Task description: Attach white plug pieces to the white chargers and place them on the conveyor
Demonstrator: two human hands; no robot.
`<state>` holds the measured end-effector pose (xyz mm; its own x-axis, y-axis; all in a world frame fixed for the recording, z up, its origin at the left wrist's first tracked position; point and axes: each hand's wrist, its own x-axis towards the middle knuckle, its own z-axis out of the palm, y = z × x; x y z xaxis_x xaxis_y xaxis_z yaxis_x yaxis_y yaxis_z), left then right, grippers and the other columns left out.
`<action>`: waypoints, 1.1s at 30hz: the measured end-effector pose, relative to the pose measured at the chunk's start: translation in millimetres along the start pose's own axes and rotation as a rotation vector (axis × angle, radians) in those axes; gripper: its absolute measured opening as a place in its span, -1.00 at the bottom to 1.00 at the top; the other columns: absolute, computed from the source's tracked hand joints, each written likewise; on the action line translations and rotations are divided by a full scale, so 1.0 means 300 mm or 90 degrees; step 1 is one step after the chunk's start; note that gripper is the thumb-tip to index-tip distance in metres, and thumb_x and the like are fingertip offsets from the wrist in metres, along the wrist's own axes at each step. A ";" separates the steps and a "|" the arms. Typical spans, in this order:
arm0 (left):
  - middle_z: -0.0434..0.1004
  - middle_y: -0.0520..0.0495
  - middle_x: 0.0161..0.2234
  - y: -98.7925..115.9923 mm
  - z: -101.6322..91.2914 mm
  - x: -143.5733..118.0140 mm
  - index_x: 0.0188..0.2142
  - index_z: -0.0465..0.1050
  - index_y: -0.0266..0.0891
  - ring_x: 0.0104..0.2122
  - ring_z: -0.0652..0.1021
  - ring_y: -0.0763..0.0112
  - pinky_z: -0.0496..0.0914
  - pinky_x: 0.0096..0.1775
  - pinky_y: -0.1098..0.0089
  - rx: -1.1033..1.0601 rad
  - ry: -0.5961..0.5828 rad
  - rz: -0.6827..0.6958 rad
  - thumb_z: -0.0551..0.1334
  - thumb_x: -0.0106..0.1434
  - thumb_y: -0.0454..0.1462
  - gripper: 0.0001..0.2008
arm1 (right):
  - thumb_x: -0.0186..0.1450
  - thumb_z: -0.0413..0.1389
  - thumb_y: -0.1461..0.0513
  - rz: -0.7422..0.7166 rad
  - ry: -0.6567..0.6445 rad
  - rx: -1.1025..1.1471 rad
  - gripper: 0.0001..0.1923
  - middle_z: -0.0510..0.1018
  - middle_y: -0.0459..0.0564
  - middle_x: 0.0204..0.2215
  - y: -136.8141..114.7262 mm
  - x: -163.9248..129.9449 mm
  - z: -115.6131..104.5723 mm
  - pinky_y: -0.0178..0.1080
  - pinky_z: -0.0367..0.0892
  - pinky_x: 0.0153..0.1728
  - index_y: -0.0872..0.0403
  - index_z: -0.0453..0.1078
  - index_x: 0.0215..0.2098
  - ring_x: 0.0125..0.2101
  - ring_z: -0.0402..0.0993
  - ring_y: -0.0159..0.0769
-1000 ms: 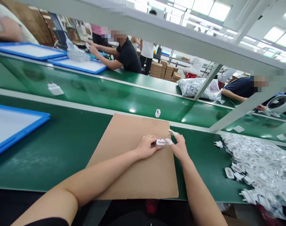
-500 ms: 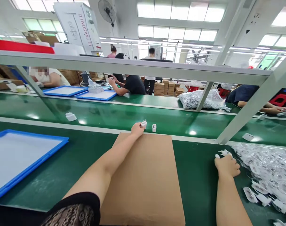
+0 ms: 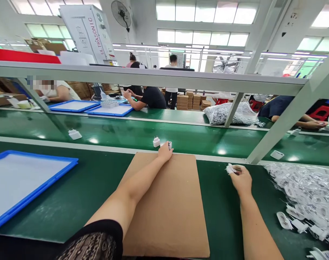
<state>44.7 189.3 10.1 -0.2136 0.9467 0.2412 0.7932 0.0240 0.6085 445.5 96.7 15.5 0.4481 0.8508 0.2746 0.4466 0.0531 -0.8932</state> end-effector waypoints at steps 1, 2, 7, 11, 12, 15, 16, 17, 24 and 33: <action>0.55 -0.44 0.10 0.010 -0.009 0.005 0.24 0.32 -0.30 0.11 0.54 -0.11 0.38 0.14 0.00 -0.011 -0.007 0.005 0.30 0.30 -0.23 -0.46 | -0.05 0.34 0.03 0.019 -0.052 0.083 -0.58 0.64 0.12 -0.26 -0.019 -0.020 0.018 -0.01 0.47 -0.10 0.07 0.51 -0.28 -0.27 0.58 -0.06; 0.57 -0.42 0.06 0.022 -0.019 0.003 0.22 0.34 -0.30 0.06 0.57 -0.05 0.41 0.11 0.03 -0.022 -0.008 0.020 0.26 0.32 -0.29 -0.52 | -0.07 0.38 0.01 0.033 -0.106 0.156 -0.53 0.65 0.11 -0.26 -0.039 -0.042 0.031 -0.03 0.48 -0.14 0.07 0.52 -0.26 -0.27 0.58 -0.08; 0.62 -0.23 0.04 0.087 -0.024 -0.194 0.24 0.36 -0.23 -0.11 0.63 0.21 0.49 0.00 0.23 -0.099 -0.061 0.129 0.19 0.36 -0.31 -0.55 | 0.02 0.47 0.00 0.026 -0.318 0.319 -0.54 0.65 0.04 -0.30 -0.136 -0.131 0.053 -0.13 0.46 -0.20 0.09 0.57 -0.24 -0.33 0.55 -0.23; 0.66 -0.07 -0.08 0.116 -0.011 -0.479 0.19 0.45 -0.10 -0.22 0.62 0.29 0.51 -0.12 0.31 -0.190 -0.139 0.238 0.29 0.32 -0.20 -0.56 | -0.03 0.53 0.08 0.069 -0.378 0.409 -0.48 0.66 0.00 -0.16 -0.176 -0.163 0.067 -0.17 0.46 -0.21 0.02 0.50 -0.18 -0.33 0.57 -0.27; 0.66 -0.05 -0.14 0.122 -0.014 -0.533 0.18 0.47 -0.09 -0.25 0.62 0.28 0.51 -0.15 0.30 -0.201 -0.156 0.257 0.31 0.30 -0.18 -0.55 | -0.04 0.54 0.10 0.085 -0.390 0.417 -0.46 0.66 0.00 -0.13 -0.179 -0.170 0.072 -0.17 0.46 -0.22 0.00 0.47 -0.17 -0.31 0.59 -0.27; 0.64 -0.06 -0.19 0.132 -0.022 -0.612 0.11 0.50 -0.10 -0.22 0.60 0.21 0.51 -0.12 0.22 -0.204 -0.165 0.263 0.39 0.25 -0.13 -0.56 | 0.00 0.53 0.09 0.119 -0.437 0.396 -0.49 0.67 0.02 -0.16 -0.181 -0.190 0.089 -0.18 0.45 -0.24 0.01 0.45 -0.18 -0.27 0.60 -0.22; 0.63 -0.10 -0.11 0.133 -0.023 -0.615 0.11 0.48 -0.12 -0.15 0.60 0.15 0.50 -0.05 0.17 -0.207 -0.156 0.260 0.43 0.20 -0.10 -0.50 | 0.01 0.52 0.07 0.123 -0.449 0.380 -0.51 0.68 0.03 -0.19 -0.181 -0.196 0.095 -0.18 0.44 -0.24 0.02 0.47 -0.19 -0.26 0.60 -0.21; 0.61 -0.15 -0.02 0.132 -0.023 -0.610 0.15 0.45 -0.13 -0.06 0.59 0.09 0.48 0.02 0.10 -0.214 -0.150 0.259 0.48 0.15 -0.08 -0.40 | 0.03 0.50 0.05 0.124 -0.456 0.362 -0.53 0.68 0.04 -0.21 -0.184 -0.201 0.101 -0.18 0.43 -0.24 0.03 0.49 -0.19 -0.26 0.59 -0.21; 0.60 -0.14 -0.03 0.114 -0.013 -0.557 0.08 0.47 -0.13 0.03 0.54 0.09 0.42 0.12 0.07 -0.298 -0.218 0.261 0.47 0.18 -0.20 -0.52 | 0.04 0.40 0.10 0.091 -0.462 0.240 -0.45 0.65 -0.04 -0.29 -0.276 -0.182 0.160 -0.18 0.38 -0.22 0.04 0.55 0.00 -0.36 0.49 -0.31; 0.51 -0.16 0.10 0.119 -0.039 -0.557 0.18 0.34 -0.12 0.08 0.47 -0.01 0.36 0.16 0.00 -0.265 -0.192 0.213 0.54 0.00 -0.17 -0.24 | 0.05 0.44 0.02 0.097 -0.460 0.250 -0.57 0.66 0.01 -0.31 -0.333 -0.273 0.237 -0.18 0.42 -0.26 0.05 0.58 -0.19 -0.32 0.53 -0.24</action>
<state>102.2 28.3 0.4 0.2275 0.9320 0.2822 0.4863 -0.3598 0.7962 309.3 58.9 56.8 -0.1852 0.9820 -0.0364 0.0589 -0.0259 -0.9979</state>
